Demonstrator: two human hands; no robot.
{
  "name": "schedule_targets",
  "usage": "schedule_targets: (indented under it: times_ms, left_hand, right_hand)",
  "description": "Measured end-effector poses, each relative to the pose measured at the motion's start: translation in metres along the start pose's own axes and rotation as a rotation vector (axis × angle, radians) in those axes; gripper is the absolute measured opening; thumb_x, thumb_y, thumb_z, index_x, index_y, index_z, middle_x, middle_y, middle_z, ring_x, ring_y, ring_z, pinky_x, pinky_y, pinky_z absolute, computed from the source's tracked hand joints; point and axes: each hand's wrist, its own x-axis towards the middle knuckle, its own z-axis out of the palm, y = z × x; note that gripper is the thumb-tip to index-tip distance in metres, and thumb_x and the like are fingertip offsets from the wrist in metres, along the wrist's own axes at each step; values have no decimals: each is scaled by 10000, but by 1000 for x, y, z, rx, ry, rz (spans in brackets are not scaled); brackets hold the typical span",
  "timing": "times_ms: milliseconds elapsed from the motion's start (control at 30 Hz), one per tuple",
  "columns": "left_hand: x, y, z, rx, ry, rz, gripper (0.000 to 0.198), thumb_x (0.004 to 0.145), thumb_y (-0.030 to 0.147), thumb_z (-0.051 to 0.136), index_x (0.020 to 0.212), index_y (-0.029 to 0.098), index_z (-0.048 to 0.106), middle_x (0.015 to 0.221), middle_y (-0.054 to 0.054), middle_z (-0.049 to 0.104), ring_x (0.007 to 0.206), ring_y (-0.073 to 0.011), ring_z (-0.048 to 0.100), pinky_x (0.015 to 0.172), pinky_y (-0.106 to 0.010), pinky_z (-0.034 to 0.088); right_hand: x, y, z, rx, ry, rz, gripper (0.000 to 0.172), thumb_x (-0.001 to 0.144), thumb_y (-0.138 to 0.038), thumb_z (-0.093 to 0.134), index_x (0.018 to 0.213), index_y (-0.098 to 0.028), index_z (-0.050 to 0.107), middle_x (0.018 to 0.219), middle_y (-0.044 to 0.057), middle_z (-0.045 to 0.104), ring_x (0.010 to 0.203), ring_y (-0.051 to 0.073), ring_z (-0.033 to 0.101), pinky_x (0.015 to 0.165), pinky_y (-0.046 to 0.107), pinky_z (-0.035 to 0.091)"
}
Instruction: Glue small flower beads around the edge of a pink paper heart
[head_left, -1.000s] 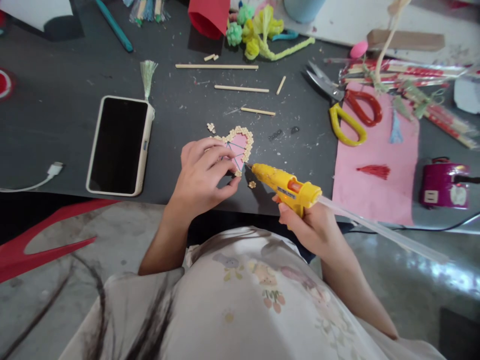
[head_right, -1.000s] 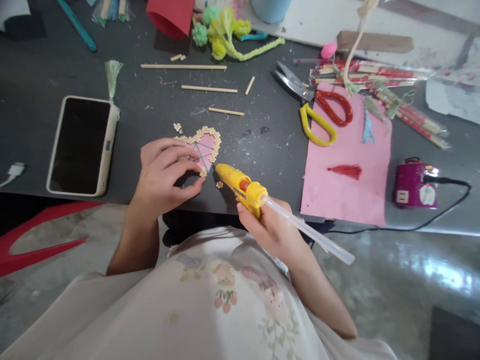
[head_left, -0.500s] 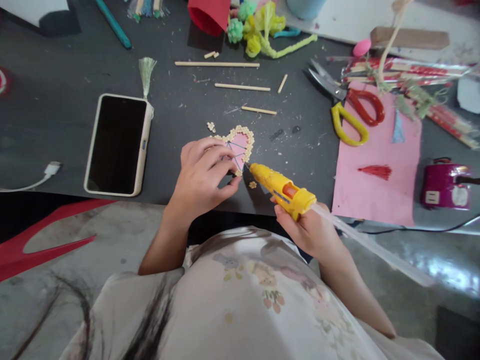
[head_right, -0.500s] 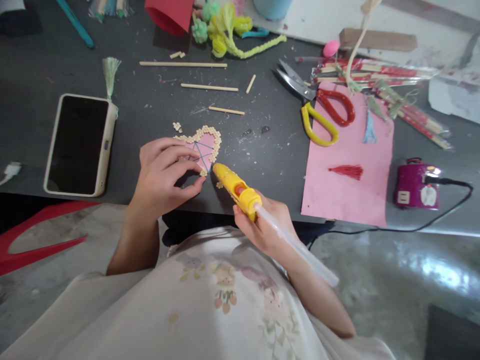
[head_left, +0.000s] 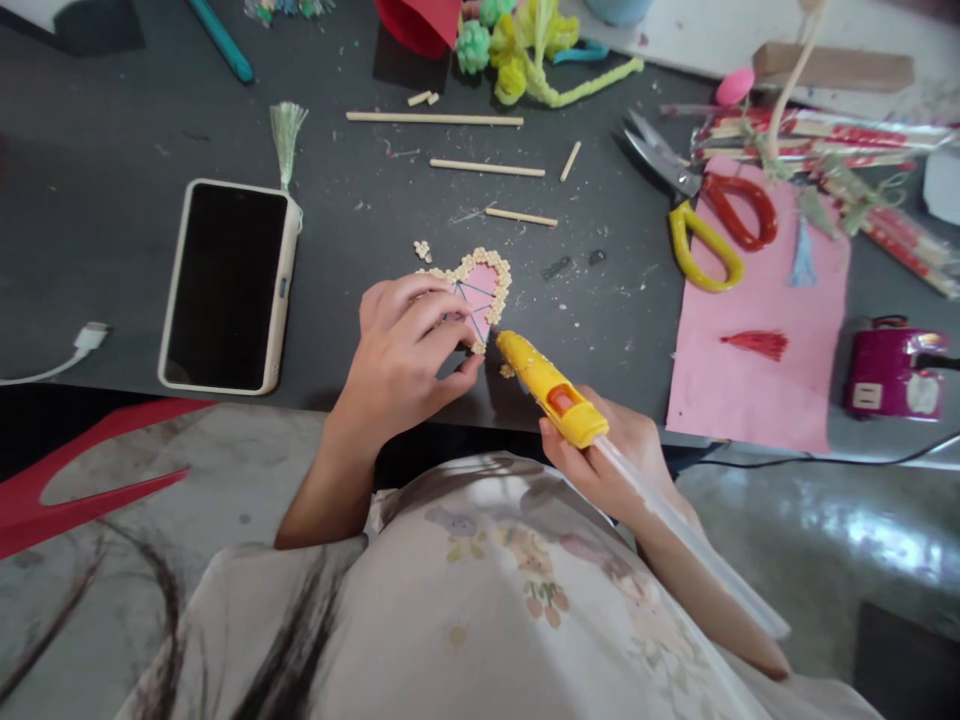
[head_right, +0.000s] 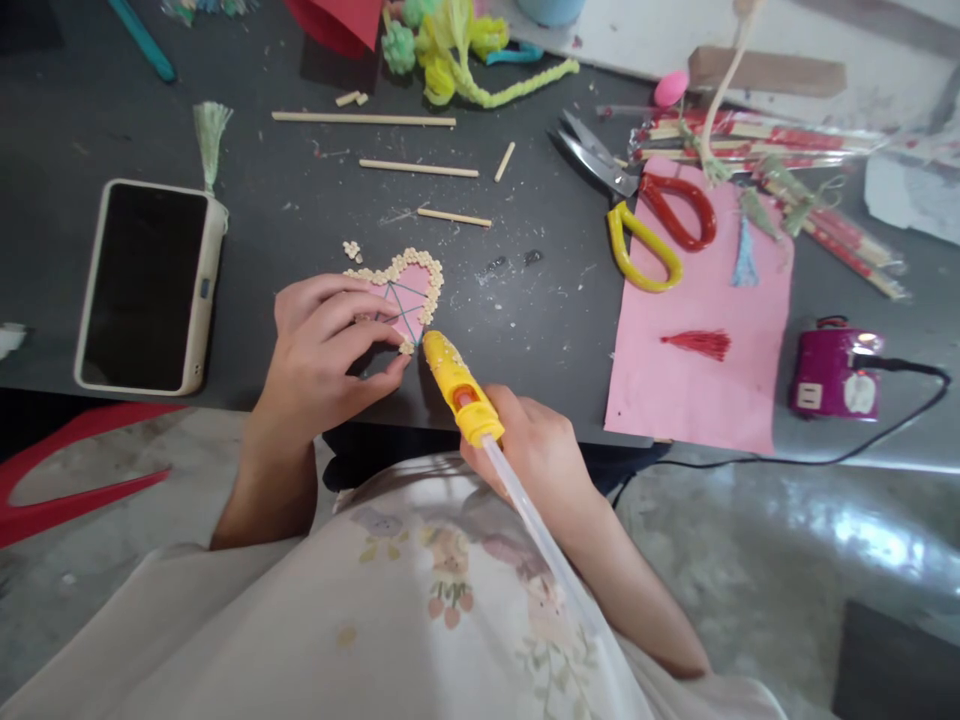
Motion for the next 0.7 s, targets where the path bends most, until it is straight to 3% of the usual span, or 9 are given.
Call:
schedule_targets:
  times_ms: [200,700]
  left_hand:
    - [0,0,-1,-8,-52,-36,33,853,268,644,880,266,625,1079,-3,708,1169,-247,583,1022,-472,396]
    - [0,0,-1,-45,-19,3,68,836,237,661,893,247,625,1061,-13,712,1170,-256,594,1018,-465,399]
  right_hand:
    - [1,0,1,-4,-3,1,129,888,-300,509,918,-187,562,653,9,586,552,153,558,535,281,377]
    - [4,-2,1,-79,12,-49,177,919,-312,464,819,-181,528,610,-4,549,499,146,549,493,266,383]
